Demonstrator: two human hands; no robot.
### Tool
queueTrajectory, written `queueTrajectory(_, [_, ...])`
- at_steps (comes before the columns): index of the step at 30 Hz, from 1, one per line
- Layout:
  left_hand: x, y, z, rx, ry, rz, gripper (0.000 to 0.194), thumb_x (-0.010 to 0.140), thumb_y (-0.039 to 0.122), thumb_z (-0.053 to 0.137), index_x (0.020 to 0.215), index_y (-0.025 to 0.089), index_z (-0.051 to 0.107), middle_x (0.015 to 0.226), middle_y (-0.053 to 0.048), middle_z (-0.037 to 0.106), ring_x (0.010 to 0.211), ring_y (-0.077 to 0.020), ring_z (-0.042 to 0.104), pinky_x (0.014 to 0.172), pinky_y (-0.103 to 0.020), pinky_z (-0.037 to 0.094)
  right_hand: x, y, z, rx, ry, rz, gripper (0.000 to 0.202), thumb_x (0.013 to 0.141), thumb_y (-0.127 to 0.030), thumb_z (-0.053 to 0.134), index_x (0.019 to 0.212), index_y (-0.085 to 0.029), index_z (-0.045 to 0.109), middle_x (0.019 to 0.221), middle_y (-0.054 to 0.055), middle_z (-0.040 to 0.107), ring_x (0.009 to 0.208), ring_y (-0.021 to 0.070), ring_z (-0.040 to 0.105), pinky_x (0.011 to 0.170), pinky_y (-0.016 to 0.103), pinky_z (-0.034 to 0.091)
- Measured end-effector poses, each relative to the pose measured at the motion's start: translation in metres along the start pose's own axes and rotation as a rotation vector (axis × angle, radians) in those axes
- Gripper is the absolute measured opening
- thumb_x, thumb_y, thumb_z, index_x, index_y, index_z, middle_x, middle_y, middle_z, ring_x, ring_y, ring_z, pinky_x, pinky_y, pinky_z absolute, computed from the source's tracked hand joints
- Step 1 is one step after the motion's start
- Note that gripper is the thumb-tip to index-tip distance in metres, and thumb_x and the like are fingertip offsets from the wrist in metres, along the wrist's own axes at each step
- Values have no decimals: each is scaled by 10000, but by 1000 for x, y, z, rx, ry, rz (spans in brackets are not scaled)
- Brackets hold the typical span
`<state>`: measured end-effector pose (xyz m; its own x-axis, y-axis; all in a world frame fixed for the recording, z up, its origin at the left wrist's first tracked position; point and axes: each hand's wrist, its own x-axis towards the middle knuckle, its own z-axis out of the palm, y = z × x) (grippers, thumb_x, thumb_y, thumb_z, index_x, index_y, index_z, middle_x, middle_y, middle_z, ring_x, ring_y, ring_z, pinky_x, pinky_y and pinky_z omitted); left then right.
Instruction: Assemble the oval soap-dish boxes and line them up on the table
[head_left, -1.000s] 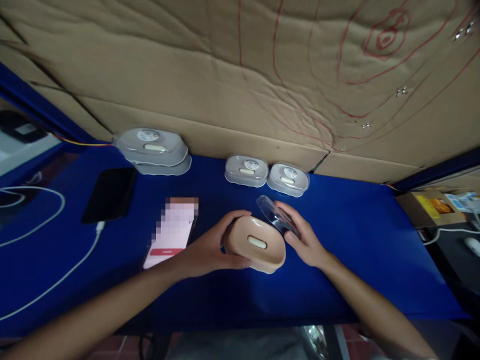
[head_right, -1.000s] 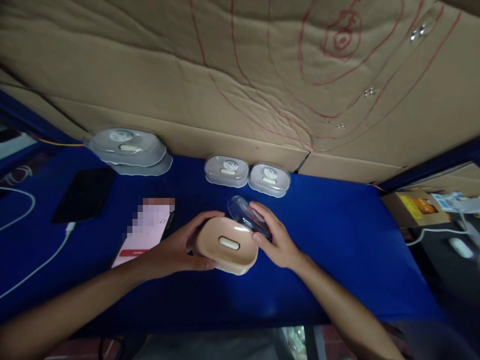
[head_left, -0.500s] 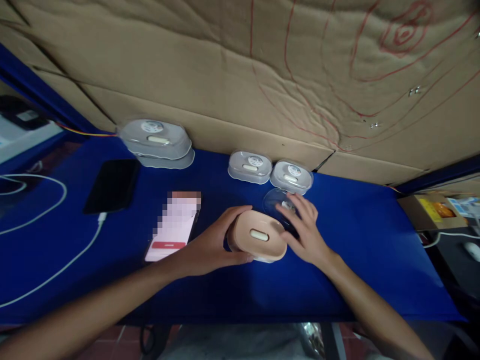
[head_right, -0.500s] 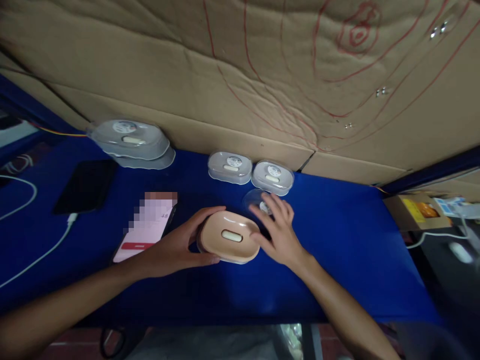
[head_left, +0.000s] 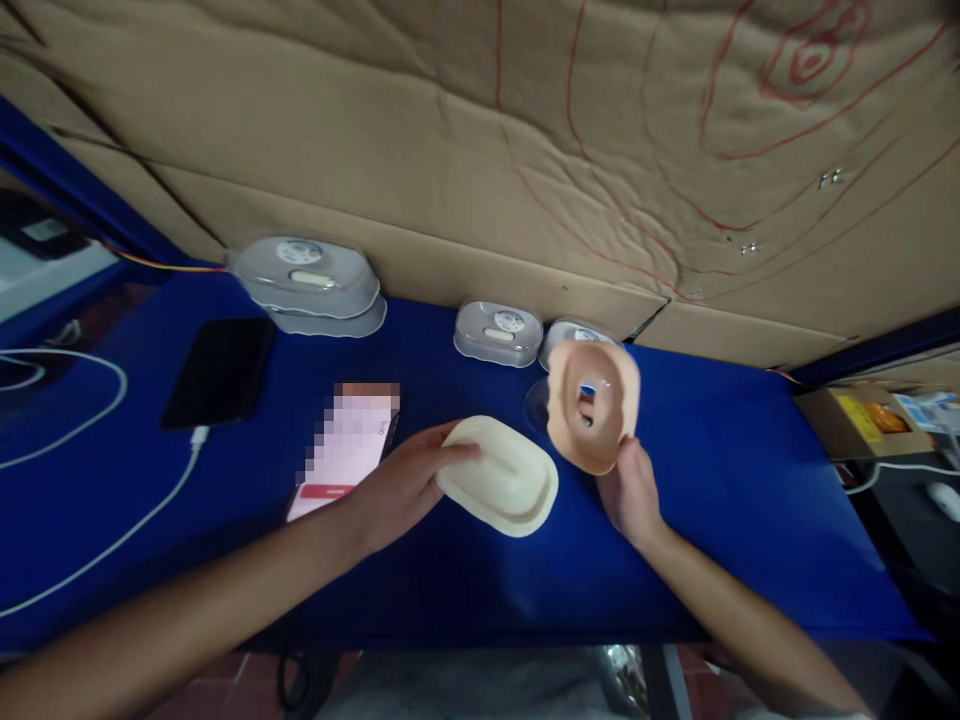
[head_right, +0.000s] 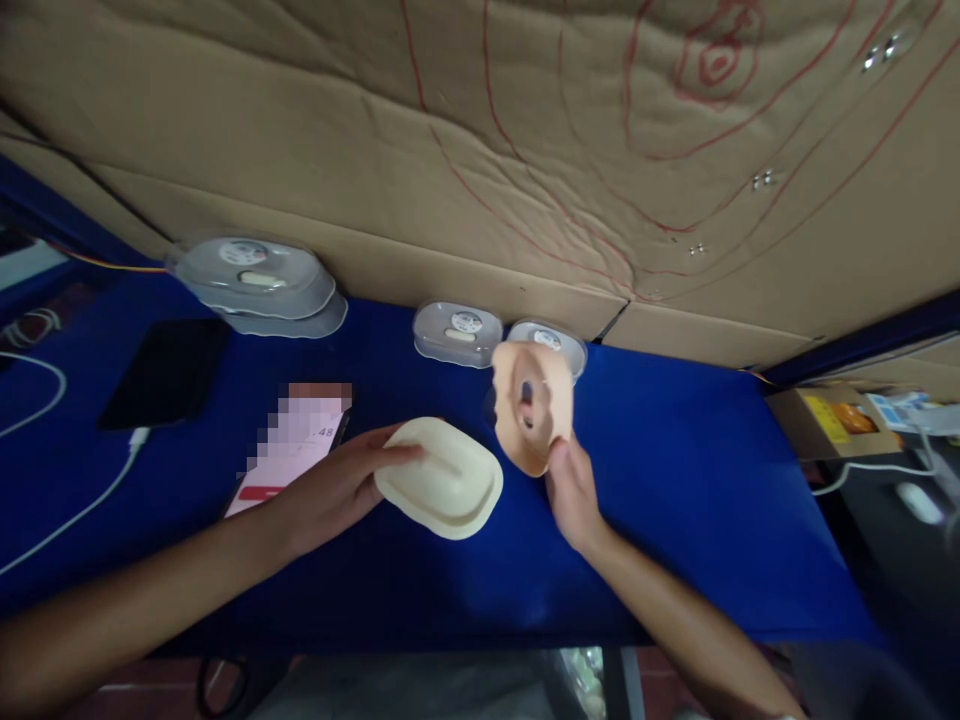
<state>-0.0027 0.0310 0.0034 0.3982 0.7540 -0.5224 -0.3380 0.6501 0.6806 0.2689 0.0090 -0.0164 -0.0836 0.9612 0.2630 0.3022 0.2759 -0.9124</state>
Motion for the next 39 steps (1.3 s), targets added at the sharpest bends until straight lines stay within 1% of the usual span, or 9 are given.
queueTrajectory(3, [1, 1, -1, -111, 25, 44, 342, 919, 332, 802, 1235, 209, 757, 1100, -58, 814, 1046, -240, 737, 853, -268, 570, -1, 3, -2, 6, 37, -33, 617, 1134, -576, 224, 1569, -247, 514, 1499, 135, 648, 1412, 308, 614, 1163, 537, 529])
queueTrajectory(7, [-2, 0, 2, -187, -6, 73, 455, 965, 428, 772, 1389, 310, 653, 1245, -36, 761, 1021, -208, 729, 820, -290, 611, -5, -2, -2, -267, -178, -317, 572, 1102, -567, 440, 1607, -299, 473, 1721, 112, 391, 1584, 361, 397, 1260, 604, 406])
queueTrajectory(11, [-8, -3, 8, -199, -62, 74, 466, 980, 567, 710, 1381, 336, 647, 1312, -39, 725, 1080, -218, 716, 841, -305, 614, -8, -11, 6, -573, -384, -551, 650, 1073, -346, 585, 1675, -353, 341, 1819, 63, 116, 1656, 380, 212, 1295, 658, 304])
queueTrajectory(15, [-11, -7, 11, -197, -155, 81, 549, 916, 637, 757, 1366, 336, 664, 1380, -34, 717, 1218, -244, 690, 958, -323, 579, -10, -15, 13, -728, -448, -593, 573, 1062, -264, 597, 1614, -333, 461, 1796, 80, 224, 1656, 348, 222, 1315, 634, 245])
queueTrajectory(19, [-12, -7, 12, -139, -227, 74, 589, 843, 393, 905, 1378, 298, 677, 1398, -58, 731, 1272, -274, 684, 990, -319, 550, -7, -11, 11, -711, -498, -628, 564, 1101, -341, 520, 1650, -336, 394, 1781, 98, 269, 1651, 328, 243, 1321, 644, 198])
queueTrajectory(24, [-6, -4, 8, -100, -78, 80, 473, 942, 446, 793, 1345, 212, 710, 1357, -114, 753, 1267, -299, 683, 952, -316, 560, 4, -2, -5, -572, -367, -544, 733, 1096, -662, 321, 1724, -302, 205, 1820, 117, 79, 1658, 386, 193, 1276, 654, 304])
queueTrajectory(30, [-7, -2, 8, -138, -147, 101, 551, 962, 512, 763, 1424, 232, 660, 1445, -109, 713, 1370, -313, 629, 1050, -351, 549, 6, -1, -7, -689, -456, -631, 836, 1036, -671, 523, 1725, -348, 177, 1814, 106, 133, 1652, 399, 209, 1285, 656, 284])
queueTrajectory(33, [-6, 2, 9, -182, -97, 92, 465, 1008, 491, 709, 1385, 219, 687, 1388, -97, 748, 1338, -294, 656, 1056, -340, 564, 12, 4, -11, -685, -371, -504, 853, 1045, -698, 465, 1734, -320, 133, 1803, 133, 174, 1649, 385, 230, 1280, 660, 291])
queueTrajectory(39, [-2, 11, 6, -210, -72, 138, 475, 1078, 536, 559, 1459, 259, 623, 1518, -111, 666, 1425, -368, 592, 1066, -530, 592, 26, 17, -28, -767, -259, -202, 679, 1044, -583, 588, 1641, -313, 409, 1676, 156, 453, 1564, 408, 397, 1235, 707, 344])
